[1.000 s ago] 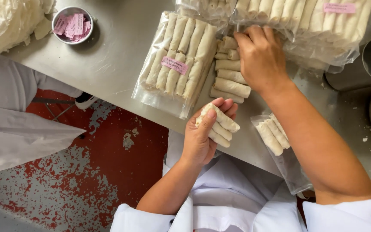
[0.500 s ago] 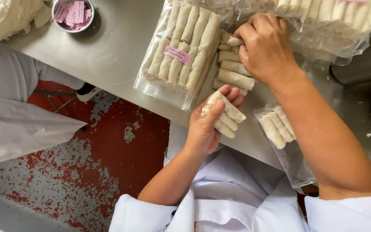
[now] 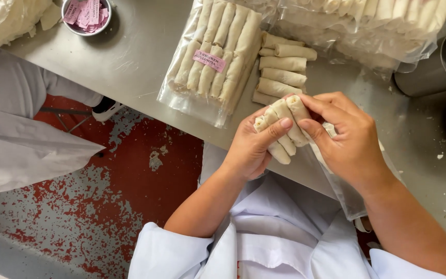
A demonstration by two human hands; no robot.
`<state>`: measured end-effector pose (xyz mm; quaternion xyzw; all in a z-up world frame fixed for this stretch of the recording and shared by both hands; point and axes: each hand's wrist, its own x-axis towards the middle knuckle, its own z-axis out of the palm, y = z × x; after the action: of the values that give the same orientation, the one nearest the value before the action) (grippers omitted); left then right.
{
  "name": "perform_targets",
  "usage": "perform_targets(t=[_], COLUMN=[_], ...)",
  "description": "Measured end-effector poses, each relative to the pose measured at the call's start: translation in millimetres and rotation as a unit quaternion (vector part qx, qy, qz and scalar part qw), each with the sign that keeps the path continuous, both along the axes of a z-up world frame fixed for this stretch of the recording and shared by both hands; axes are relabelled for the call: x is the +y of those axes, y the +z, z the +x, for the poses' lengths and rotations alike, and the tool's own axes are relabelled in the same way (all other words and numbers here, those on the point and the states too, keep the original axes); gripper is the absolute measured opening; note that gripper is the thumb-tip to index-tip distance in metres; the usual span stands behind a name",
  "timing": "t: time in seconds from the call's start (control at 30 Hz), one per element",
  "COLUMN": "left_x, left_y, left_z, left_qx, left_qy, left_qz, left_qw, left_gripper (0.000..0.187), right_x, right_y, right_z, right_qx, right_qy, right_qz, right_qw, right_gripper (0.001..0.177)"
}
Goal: The person places several spring rolls into a plastic bag by hand and then seals the bag.
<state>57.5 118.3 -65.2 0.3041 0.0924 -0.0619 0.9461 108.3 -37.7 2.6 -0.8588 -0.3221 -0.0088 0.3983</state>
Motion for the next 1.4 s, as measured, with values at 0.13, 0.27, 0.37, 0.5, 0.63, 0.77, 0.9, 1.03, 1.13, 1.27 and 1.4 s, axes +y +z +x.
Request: perform_targets(t=[0.13,0.27,0.37,0.5,0.63,0.77,0.9,1.03,1.13,1.27,1.4], left_x=[-8,-13,-9,-11,-21,-24,-29,-36,-24,2,8], left_y=[-1,-1,-8,-17,-8,-3,-8,-29,-15,-9,-7], left_z=[-1,1,3,1,3,-6,-17,-22,-30,-30,-30], left_qx=[-0.034,-0.035,-0.041,-0.031,0.012,-0.024,-0.042,0.013,0.005,-0.002,0.049], left_qy=[-0.029,-0.033,-0.014,-0.013,0.071,0.059,0.053,0.042,0.065,0.066,0.070], left_qz=[0.012,0.047,0.013,-0.015,0.052,0.089,0.174,0.132,-0.002,-0.009,-0.031], left_qw=[0.999,0.998,0.999,0.999,0.996,0.994,0.982,0.990,0.998,0.998,0.996], left_gripper=[0.054,0.031,0.041,0.069,0.071,0.055,0.053,0.055,0.055,0.057,0.057], right_x=[-9,-14,-17,-15,-10,-15,-20,-26,-23,-22,-5], right_y=[-3,-14,-24,-27,-11,10,2,-8,42,1,-65], right_z=[-1,-9,-14,-16,-14,-8,-11,-11,14,81,131], right_qx=[0.075,-0.044,-0.055,-0.030,0.002,0.061,-0.066,-0.012,0.150,0.000,-0.101], right_qy=[-0.069,-0.012,0.020,0.005,0.020,0.007,0.093,0.120,0.002,-0.030,-0.019], right_qz=[0.066,0.044,-0.002,0.003,-0.043,-0.111,-0.117,-0.156,-0.096,-0.087,-0.209], right_qw=[0.993,0.998,0.998,1.000,0.999,0.992,0.987,0.980,0.984,0.996,0.973], right_gripper=[0.025,0.031,0.059,0.049,0.056,0.057,0.038,0.043,0.048,0.032,0.037])
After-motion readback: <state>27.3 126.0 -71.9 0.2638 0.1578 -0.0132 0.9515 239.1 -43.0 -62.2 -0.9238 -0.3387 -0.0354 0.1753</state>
